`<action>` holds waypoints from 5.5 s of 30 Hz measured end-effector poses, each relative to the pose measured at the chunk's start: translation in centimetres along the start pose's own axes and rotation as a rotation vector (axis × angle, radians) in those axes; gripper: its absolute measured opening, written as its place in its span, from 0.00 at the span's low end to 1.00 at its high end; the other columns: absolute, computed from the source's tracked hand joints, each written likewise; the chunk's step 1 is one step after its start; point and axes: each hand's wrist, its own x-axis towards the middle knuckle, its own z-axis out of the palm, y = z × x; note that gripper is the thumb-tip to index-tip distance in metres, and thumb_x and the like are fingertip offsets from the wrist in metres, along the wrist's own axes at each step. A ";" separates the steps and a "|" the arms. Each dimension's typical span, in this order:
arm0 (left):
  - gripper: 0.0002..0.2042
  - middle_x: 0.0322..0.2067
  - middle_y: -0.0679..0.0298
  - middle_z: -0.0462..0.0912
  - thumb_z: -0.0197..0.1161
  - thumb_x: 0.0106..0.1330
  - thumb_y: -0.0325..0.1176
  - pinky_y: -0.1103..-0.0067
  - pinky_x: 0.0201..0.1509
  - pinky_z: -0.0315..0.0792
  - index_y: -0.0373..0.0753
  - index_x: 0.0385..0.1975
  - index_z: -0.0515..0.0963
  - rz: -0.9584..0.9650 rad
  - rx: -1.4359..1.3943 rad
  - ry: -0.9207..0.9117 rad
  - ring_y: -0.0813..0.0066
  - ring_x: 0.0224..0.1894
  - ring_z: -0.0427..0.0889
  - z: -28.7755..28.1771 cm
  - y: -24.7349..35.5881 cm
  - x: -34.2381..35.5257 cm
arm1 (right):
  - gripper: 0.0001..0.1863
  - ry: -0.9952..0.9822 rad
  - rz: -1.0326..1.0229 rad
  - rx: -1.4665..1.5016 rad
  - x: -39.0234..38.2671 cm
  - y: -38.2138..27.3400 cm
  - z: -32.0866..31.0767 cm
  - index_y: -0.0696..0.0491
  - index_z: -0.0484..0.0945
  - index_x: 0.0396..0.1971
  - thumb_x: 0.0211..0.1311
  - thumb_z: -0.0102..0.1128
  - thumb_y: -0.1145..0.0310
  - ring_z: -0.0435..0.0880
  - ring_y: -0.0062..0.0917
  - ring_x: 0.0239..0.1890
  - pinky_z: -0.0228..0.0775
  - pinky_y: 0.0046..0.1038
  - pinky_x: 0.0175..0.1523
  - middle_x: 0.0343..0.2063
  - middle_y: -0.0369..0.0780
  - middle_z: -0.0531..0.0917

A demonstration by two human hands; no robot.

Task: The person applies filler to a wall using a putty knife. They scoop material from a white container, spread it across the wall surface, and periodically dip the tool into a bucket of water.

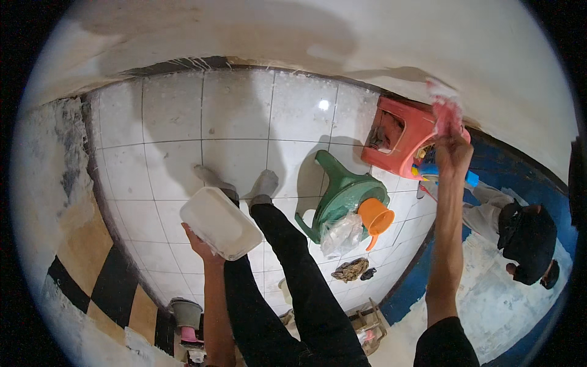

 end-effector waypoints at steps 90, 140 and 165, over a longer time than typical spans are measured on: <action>0.37 0.53 0.61 0.69 0.36 0.61 0.67 0.72 0.55 0.68 0.41 0.58 0.60 -0.039 -0.300 -0.346 0.69 0.54 0.71 8.0 20.1 2.2 | 0.22 -0.671 -0.619 -1.456 -32.4 29.1 36.3 0.61 0.70 0.50 0.52 0.48 0.86 0.83 0.42 0.35 0.74 0.30 0.37 0.34 0.53 0.80; 0.38 0.51 0.63 0.68 0.38 0.59 0.69 0.75 0.57 0.66 0.43 0.59 0.60 -0.201 -0.431 -0.558 0.72 0.53 0.69 7.3 21.9 2.4 | 0.23 -0.691 -0.741 -1.601 -33.8 29.9 38.6 0.66 0.69 0.47 0.45 0.52 0.85 0.80 0.44 0.41 0.76 0.34 0.41 0.42 0.56 0.77; 0.35 0.42 0.60 0.76 0.37 0.63 0.65 0.75 0.46 0.73 0.37 0.52 0.66 -0.098 -0.187 -0.278 0.72 0.42 0.77 9.9 21.1 1.9 | 0.25 -0.662 -0.395 -1.483 -32.4 25.3 37.4 0.62 0.67 0.50 0.47 0.49 0.85 0.82 0.43 0.37 0.75 0.37 0.39 0.36 0.55 0.79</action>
